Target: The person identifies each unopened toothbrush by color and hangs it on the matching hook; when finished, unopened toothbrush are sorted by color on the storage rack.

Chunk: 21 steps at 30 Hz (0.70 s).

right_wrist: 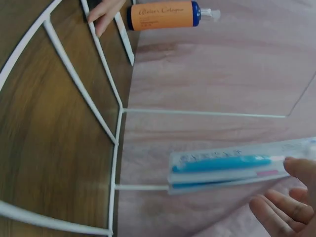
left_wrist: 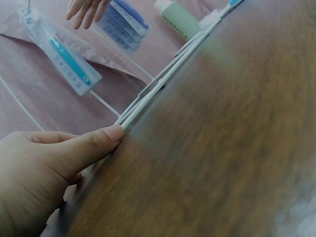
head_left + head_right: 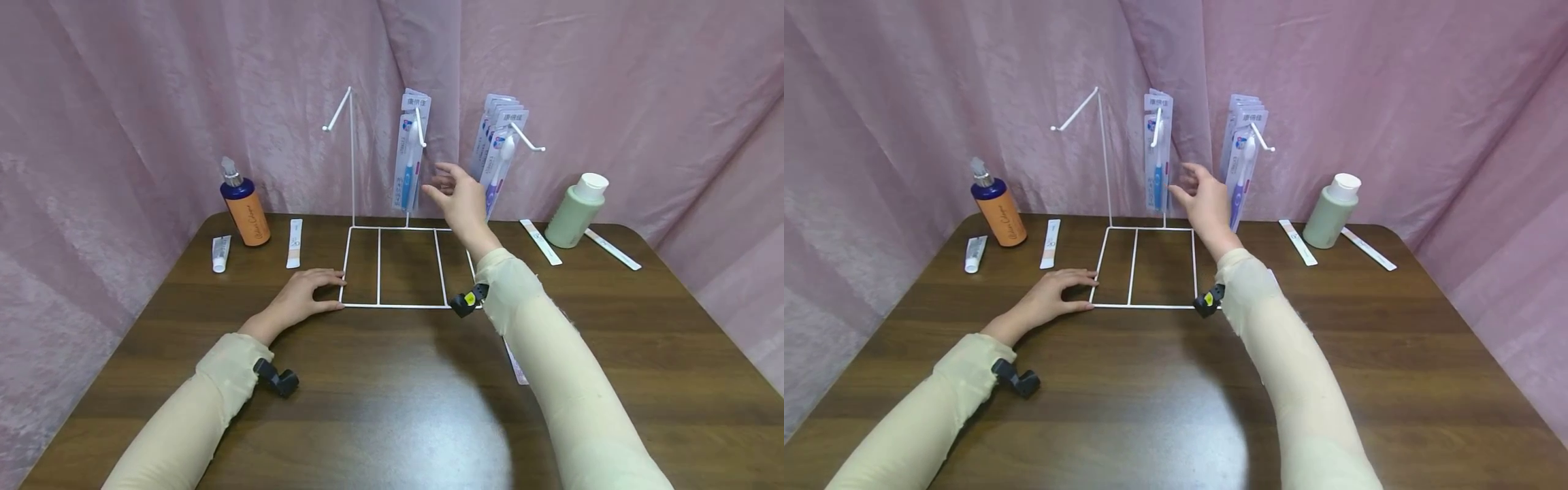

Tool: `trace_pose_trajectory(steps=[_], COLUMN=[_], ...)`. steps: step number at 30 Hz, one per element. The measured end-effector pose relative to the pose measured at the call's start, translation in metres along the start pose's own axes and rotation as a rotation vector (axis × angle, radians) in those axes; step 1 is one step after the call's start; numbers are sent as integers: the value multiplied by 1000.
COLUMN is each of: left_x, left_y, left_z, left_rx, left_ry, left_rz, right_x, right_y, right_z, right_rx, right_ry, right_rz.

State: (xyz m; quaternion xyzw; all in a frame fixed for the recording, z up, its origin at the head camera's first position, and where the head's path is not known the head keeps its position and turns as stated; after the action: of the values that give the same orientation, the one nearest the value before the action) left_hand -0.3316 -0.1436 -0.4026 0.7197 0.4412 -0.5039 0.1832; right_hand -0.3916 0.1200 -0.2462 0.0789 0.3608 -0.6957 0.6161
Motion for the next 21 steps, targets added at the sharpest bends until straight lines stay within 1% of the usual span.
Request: trace_pose_trajectory(steps=[4, 10, 16, 19, 21], left_x=[0, -1, -4, -3, -2], left_y=[1, 3, 2, 0, -1], left_z=[2, 3, -2, -2, -2], left_rx=[11, 10, 14, 13, 9], left_ry=[-2, -13, 0, 3, 3], left_rz=[-10, -10, -18, -13, -8], right_x=[-10, -29, -45, -54, -60], right_y=[12, 32, 49, 61, 69], right_z=[1, 0, -5, -10, -14], right_rx=[-51, -112, -124, -119, -98], right_ry=[25, 149, 242, 274, 284], right_rz=[58, 131, 208, 246, 273])
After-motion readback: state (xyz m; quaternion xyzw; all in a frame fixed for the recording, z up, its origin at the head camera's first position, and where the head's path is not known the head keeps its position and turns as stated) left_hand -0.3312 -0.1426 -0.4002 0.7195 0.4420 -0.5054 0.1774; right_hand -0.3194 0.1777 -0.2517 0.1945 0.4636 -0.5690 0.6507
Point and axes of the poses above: each hand's wrist, its own y-axis away from the middle knuckle, its own x-axis out of the palm, z = x × y, the point moved 9 cm from there along -y, towards the middle knuckle, and after that the axes turned 3 degrees about z, right-handed, at the moved point
